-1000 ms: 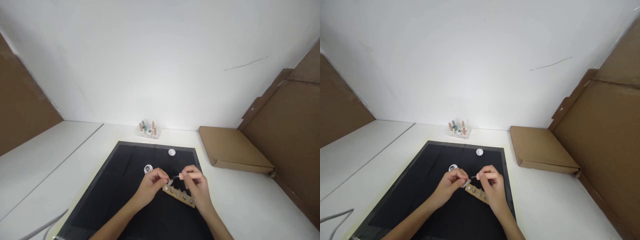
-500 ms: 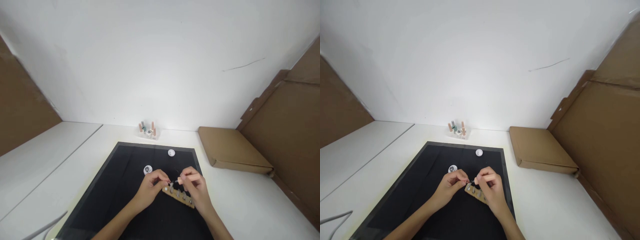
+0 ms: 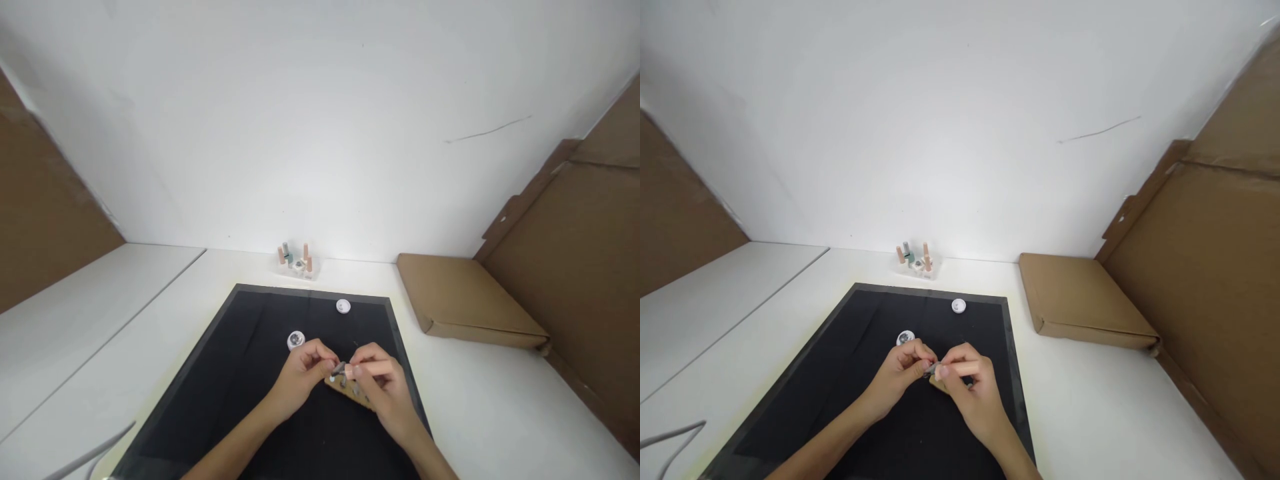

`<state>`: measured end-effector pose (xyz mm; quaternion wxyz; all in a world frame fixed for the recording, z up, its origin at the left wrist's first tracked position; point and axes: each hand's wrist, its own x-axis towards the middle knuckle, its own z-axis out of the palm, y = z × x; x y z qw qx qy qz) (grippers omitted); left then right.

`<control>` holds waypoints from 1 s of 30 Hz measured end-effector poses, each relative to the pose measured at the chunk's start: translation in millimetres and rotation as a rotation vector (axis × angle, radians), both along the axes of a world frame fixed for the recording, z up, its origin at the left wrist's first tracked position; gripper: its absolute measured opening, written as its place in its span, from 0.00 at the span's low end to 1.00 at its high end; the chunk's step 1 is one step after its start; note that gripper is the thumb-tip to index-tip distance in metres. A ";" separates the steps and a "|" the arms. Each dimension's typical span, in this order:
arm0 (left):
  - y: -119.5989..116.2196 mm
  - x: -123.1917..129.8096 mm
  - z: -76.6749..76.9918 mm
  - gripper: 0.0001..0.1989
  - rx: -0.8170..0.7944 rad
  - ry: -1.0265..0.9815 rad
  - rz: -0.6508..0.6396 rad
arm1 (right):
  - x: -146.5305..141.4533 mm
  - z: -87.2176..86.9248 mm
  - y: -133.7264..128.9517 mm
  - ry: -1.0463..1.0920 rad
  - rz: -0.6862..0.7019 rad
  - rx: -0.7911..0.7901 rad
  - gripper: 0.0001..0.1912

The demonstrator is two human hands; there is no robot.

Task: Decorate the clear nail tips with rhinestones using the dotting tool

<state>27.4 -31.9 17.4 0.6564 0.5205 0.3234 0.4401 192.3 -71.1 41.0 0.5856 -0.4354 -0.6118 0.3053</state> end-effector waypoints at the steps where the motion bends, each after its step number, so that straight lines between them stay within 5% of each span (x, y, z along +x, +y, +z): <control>1: -0.2 0.2 0.0 0.19 -0.011 -0.003 0.005 | 0.4 -0.2 0.6 0.000 -0.015 -0.002 0.18; 17: -3.3 2.8 6.0 0.19 -0.107 -0.018 0.015 | 2.0 -5.5 1.7 -0.040 -0.112 0.051 0.20; 24: -3.8 2.7 5.0 0.19 -0.120 -0.026 0.018 | -5.3 -1.2 -5.3 -0.099 0.007 0.107 0.16; 30: -4.7 3.4 5.6 0.19 -0.134 -0.040 0.005 | 0.0 -3.8 1.4 -0.084 -0.125 0.096 0.17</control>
